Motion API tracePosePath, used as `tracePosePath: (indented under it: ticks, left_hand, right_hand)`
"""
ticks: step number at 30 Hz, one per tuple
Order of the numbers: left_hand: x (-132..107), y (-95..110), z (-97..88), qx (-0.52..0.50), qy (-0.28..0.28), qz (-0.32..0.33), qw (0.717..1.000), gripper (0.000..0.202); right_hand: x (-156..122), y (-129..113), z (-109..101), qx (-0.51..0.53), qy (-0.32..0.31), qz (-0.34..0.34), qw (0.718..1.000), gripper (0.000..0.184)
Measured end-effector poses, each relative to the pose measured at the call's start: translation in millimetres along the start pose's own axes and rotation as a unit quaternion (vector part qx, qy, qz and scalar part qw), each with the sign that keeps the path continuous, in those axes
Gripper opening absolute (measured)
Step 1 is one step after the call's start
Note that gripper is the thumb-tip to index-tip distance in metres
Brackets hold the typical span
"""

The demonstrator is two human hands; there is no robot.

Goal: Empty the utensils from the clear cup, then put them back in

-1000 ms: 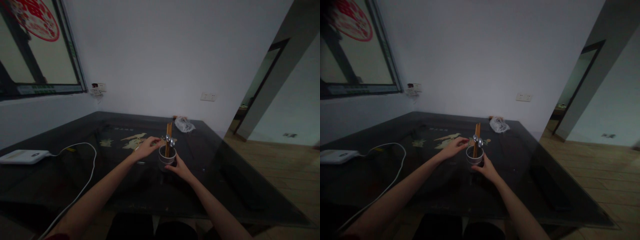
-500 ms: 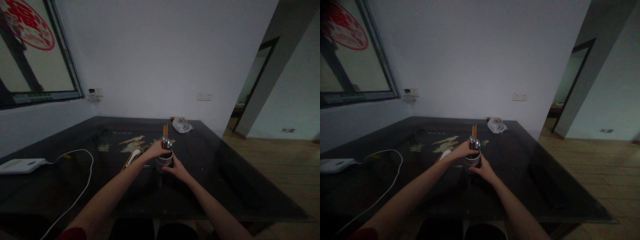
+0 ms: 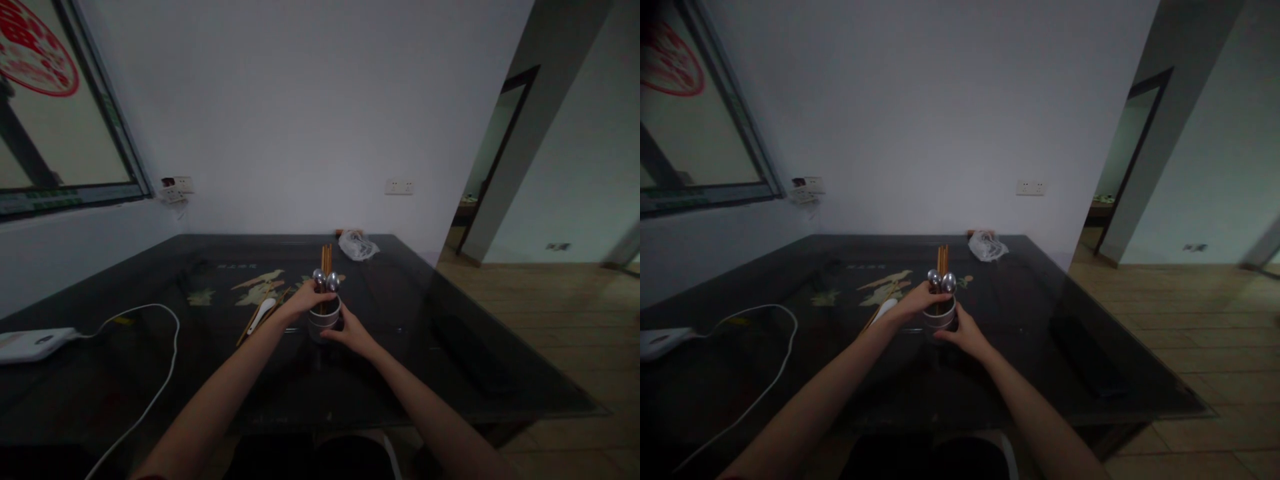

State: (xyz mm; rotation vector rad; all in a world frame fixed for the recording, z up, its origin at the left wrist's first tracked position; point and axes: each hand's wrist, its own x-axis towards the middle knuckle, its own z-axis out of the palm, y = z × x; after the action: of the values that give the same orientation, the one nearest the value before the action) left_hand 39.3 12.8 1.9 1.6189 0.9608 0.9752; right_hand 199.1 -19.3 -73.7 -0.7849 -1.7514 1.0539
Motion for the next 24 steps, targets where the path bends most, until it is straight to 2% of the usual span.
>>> tracePosePath:
  ticks: [6,15,24]
  left_hand:
    - [-0.1,-3.0,-0.9,0.013,0.024,0.003,1.0,0.03]
    - [-3.1,-5.1,1.1,-0.014,0.053,0.024,0.998,0.024]
    - [-8.1,1.2,2.3,-0.045,0.118,0.063,0.99,0.038]
  right_hand:
    - [-0.6,-1.4,-0.9,-0.019,0.0,0.004,1.0,0.088]
    - [-0.6,-4.9,-0.8,-0.042,0.0,-0.002,0.999,0.089]
    - [0.0,-4.2,-0.9,-0.035,-0.004,0.005,0.999,0.09]
